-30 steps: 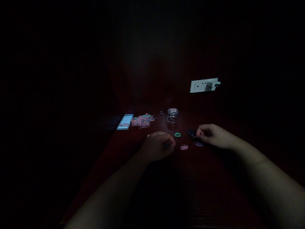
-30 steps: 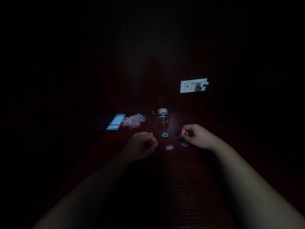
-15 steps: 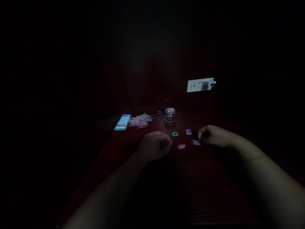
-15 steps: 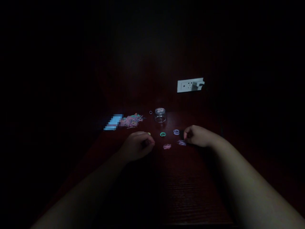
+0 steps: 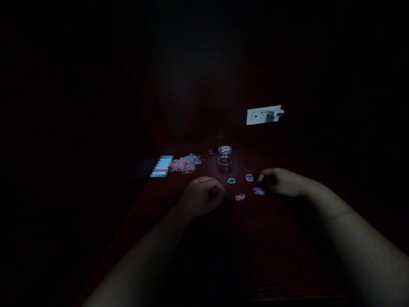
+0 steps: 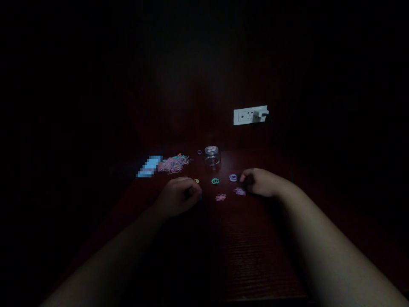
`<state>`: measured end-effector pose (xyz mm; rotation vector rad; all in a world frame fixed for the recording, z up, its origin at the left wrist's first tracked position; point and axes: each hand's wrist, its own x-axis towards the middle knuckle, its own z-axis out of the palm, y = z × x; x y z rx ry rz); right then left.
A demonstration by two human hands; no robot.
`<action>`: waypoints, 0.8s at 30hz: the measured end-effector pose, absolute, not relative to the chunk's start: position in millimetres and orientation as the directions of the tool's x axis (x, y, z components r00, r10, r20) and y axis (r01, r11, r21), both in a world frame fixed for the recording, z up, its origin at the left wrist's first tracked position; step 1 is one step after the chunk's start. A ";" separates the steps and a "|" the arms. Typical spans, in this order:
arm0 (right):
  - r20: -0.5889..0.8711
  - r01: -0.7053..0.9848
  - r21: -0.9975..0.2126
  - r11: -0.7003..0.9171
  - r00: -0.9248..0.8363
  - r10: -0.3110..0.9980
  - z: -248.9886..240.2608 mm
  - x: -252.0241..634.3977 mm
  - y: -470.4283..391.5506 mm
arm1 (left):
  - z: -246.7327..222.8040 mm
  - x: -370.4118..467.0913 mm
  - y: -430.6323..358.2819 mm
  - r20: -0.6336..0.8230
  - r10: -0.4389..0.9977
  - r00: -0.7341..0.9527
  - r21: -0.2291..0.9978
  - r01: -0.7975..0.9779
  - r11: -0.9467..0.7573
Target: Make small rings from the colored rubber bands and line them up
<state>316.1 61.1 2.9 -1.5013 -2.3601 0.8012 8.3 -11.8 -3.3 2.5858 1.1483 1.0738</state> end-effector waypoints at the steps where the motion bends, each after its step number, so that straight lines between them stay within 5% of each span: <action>1: -0.096 0.761 -0.555 0.336 -0.460 0.883 2.1 316.0 60.7 | -3.6 7.9 -11.4 0.560 0.689 0.460 0.365 0.610 -0.704; 16: -0.067 0.778 -0.441 0.448 -0.526 0.848 -5.0 302.7 62.8 | -1.2 2.1 -10.3 0.597 0.686 0.417 0.316 0.664 -0.678; 24: -0.055 0.786 -0.432 0.443 -0.512 0.857 -4.4 302.9 63.3 | 6.8 -33.0 8.5 0.535 0.844 -0.042 0.385 0.901 -0.199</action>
